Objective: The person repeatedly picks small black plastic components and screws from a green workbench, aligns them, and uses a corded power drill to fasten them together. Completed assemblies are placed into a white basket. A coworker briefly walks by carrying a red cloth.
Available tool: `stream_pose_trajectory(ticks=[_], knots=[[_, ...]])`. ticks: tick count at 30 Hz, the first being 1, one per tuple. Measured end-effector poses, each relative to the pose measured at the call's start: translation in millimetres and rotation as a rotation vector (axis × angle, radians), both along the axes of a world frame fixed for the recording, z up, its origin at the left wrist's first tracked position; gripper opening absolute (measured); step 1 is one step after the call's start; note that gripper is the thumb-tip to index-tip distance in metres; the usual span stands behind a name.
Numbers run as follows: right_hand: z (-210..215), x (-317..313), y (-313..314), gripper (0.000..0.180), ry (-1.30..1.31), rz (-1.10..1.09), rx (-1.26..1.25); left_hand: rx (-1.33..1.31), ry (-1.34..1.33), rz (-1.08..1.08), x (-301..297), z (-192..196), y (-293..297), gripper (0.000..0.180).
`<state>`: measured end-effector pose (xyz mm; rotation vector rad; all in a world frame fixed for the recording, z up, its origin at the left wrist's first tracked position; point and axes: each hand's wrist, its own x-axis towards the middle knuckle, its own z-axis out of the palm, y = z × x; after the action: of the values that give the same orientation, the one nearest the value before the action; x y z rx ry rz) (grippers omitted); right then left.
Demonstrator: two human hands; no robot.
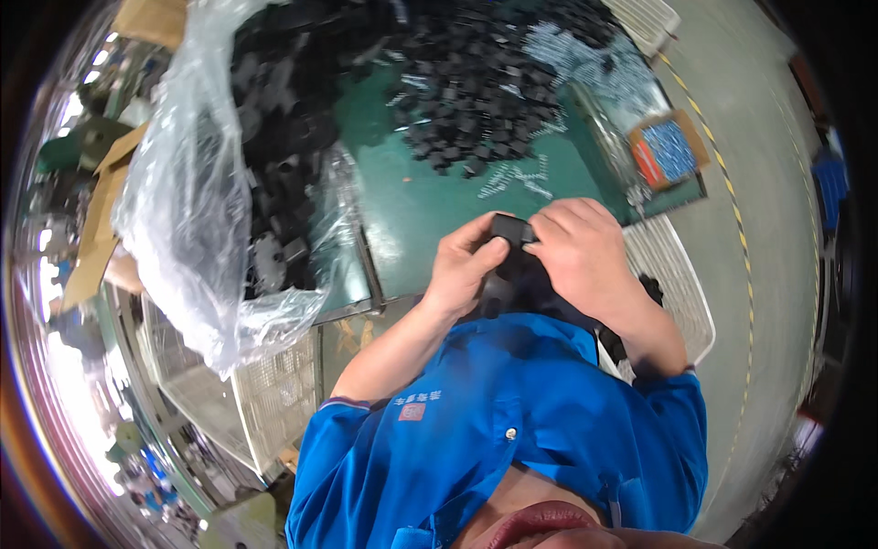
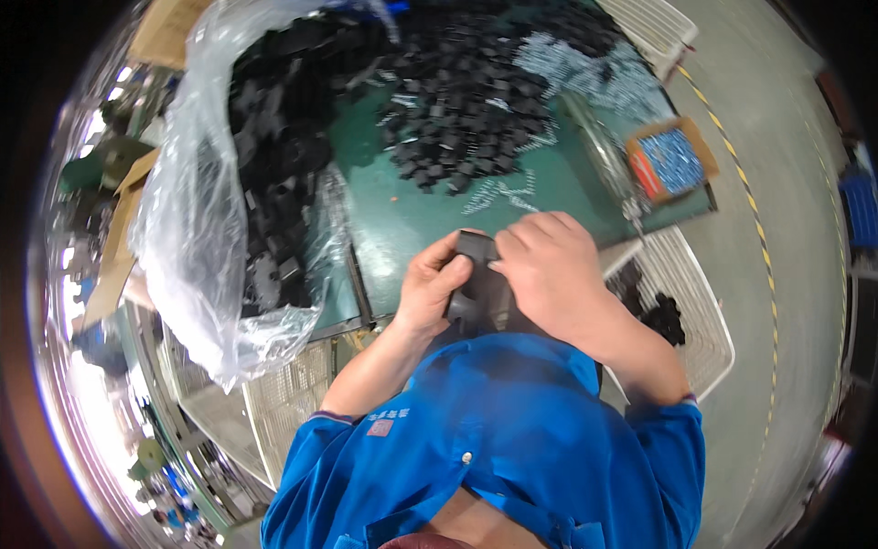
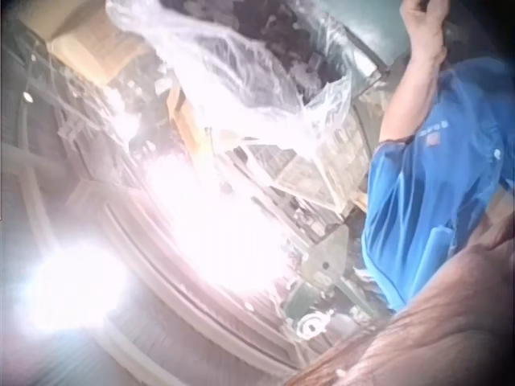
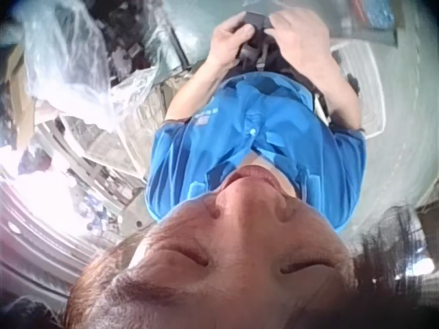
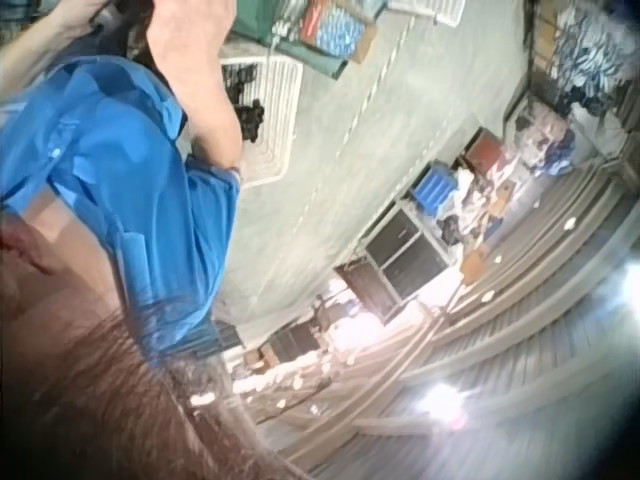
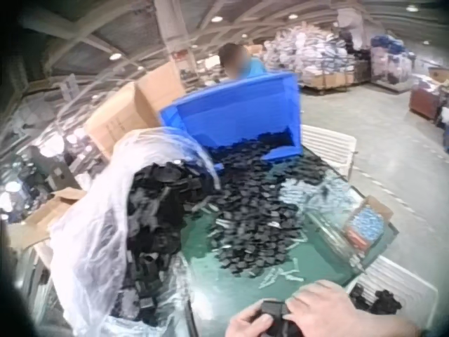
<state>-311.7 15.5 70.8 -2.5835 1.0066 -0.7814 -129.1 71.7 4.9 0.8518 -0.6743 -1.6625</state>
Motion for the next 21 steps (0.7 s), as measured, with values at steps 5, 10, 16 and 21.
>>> stream_pose_trajectory(ticks=[5, 10, 16, 21], knots=[[-27.9, 19.4, 12.3, 0.027, -0.407, -0.097, 0.007, -0.071, 0.156, 0.109, -14.4, 10.8, -1.4, 0.045], [-44.3, 12.9, -8.9, 0.025, -0.339, 0.085, 0.043, -0.302, -0.457, -0.022, 26.7, 17.3, -17.1, 0.036], [-64.8, 23.2, -27.2, 0.019, -0.179, 0.129, -0.229, -0.456, -1.041, -0.199, 48.5, 1.4, -35.4, 0.043], [-97.3, 23.1, -29.2, 0.020, 0.013, 0.041, -0.323, -0.542, -1.503, -0.285, 32.2, -11.0, -49.8, 0.041]])
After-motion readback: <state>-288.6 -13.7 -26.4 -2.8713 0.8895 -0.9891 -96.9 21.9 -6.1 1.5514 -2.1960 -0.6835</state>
